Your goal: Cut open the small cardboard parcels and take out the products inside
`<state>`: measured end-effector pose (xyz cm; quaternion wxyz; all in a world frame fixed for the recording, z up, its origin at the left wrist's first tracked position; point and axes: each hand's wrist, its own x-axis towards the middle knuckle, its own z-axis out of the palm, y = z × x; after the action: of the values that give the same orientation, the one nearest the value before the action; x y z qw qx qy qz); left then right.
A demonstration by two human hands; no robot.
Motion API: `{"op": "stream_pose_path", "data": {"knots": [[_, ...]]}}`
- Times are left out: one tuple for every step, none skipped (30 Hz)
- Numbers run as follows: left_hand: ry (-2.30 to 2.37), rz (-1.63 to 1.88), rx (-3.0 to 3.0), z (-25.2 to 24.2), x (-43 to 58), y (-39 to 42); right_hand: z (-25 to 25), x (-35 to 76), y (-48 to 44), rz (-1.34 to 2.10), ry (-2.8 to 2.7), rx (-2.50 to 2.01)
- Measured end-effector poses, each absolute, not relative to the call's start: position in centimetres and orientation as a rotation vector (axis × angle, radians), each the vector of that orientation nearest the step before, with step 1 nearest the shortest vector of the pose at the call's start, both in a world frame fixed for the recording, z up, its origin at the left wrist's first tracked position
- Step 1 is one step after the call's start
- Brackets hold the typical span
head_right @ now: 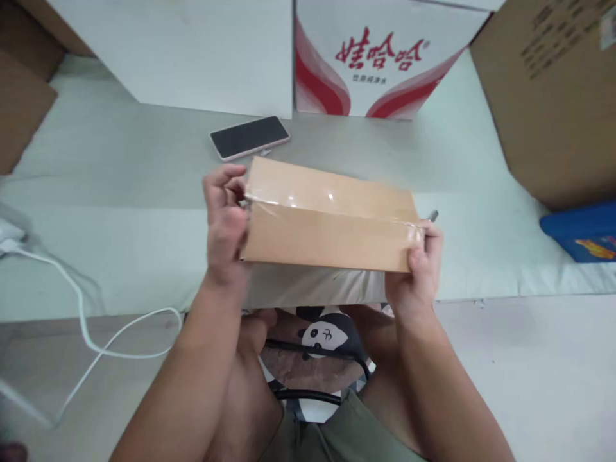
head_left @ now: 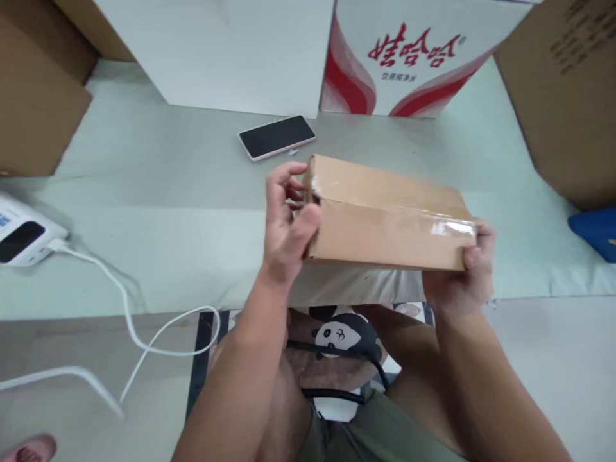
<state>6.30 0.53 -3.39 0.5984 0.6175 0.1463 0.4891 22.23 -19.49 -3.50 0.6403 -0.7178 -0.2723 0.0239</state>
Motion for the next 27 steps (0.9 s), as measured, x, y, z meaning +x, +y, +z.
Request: {"op": "stream_pose_path", "data": {"knots": [[0.283, 1.126, 1.415, -3.6, 6.4, 0.8, -3.8, 22.4, -19.4, 0.085, -0.610, -1.516], [0.239, 1.104, 1.403, -3.7, 6.5, 1.1, -4.0, 22.5, -19.4, 0.112, -0.597, -1.424], [0.207, 1.070, 1.397, -3.8, 6.5, 1.2, -4.0, 22.7, -19.3, 0.139, -0.589, -1.369], [0.188, 1.026, 1.395, -3.8, 6.5, 1.3, -4.1, 22.8, -19.3, 0.164, -0.588, -1.344], [0.177, 0.980, 1.395, -3.9, 6.5, 1.2, -4.0, 22.8, -19.4, 0.175, -0.590, -1.334], [0.174, 0.935, 1.394, -4.0, 6.5, 1.1, -3.9, 22.9, -19.6, 0.175, -0.600, -1.332], [0.177, 0.902, 1.389, -4.1, 6.5, 0.8, -3.9, 22.8, -19.8, 0.165, -0.613, -1.336], [0.181, 0.881, 1.384, -4.2, 6.6, 0.6, -3.8, 22.8, -20.1, 0.146, -0.627, -1.345], [0.187, 0.867, 1.379, -4.4, 6.6, 0.3, -3.8, 22.7, -20.4, 0.124, -0.641, -1.360], [0.195, 0.863, 1.375, -4.6, 6.7, 0.0, -3.8, 22.7, -20.7, 0.103, -0.655, -1.376], [0.205, 0.866, 1.371, -4.7, 6.8, -0.2, -3.9, 22.7, -21.0, 0.094, -0.672, -1.394], [0.213, 0.874, 1.367, -4.8, 6.9, -0.3, -4.1, 22.9, -21.4, 0.096, -0.691, -1.406], [0.217, 0.883, 1.363, -4.8, 7.0, -0.5, -4.4, 23.2, -21.7, 0.104, -0.706, -1.413], [0.217, 0.888, 1.357, -4.9, 7.1, -0.5, -4.7, 23.7, -22.1, 0.106, -0.712, -1.422], [0.214, 0.888, 1.348, -4.8, 7.2, -0.6, -5.1, 24.5, -22.6, 0.096, -0.708, -1.455], [0.206, 0.880, 1.339, -4.8, 7.3, -0.6, -5.4, 25.3, -23.0, 0.066, -0.690, -1.526], [0.196, 0.862, 1.331, -4.7, 7.4, -0.7, -5.7, 26.3, -23.5, 0.017, -0.655, -1.642], [0.184, 0.839, 1.323, -4.7, 7.4, -0.7, -5.9, 27.3, -24.0, -0.034, -0.604, -1.797], [0.173, 0.810, 1.318, -4.7, 7.4, -0.7, -6.1, 28.2, -24.4, -0.062, -0.559, -1.974], [0.161, 0.777, 1.314, -4.7, 7.4, -0.8, -6.0, 28.9, -24.7, -0.060, -0.534, -2.151], [0.150, 0.746, 1.310, -4.6, 7.4, -0.8, -5.9, 29.5, -24.9, -0.028, -0.535, -2.307], [0.142, 0.719, 1.304, -4.6, 7.5, -0.9, -5.6, 29.8, -25.1, 0.022, -0.556, -2.429], [0.137, 0.697, 1.297, -4.6, 7.5, -0.9, -5.3, 29.9, -25.1, 0.080, -0.589, -2.520], [0.138, 0.681, 1.289, -4.6, 7.5, -0.9, -4.9, 29.9, -25.0, 0.126, -0.622, -2.581], [0.139, 0.672, 1.280, -4.6, 7.5, -1.0, -4.4, 29.8, -24.9, 0.157, -0.639, -2.616], [0.142, 0.666, 1.273, -4.5, 7.4, -1.0, -4.0, 29.6, -24.7, 0.173, -0.633, -2.631], [0.142, 0.659, 1.271, -4.5, 7.4, -1.1, -3.6, 29.3, -24.6, 0.185, -0.609, -2.628]]}}
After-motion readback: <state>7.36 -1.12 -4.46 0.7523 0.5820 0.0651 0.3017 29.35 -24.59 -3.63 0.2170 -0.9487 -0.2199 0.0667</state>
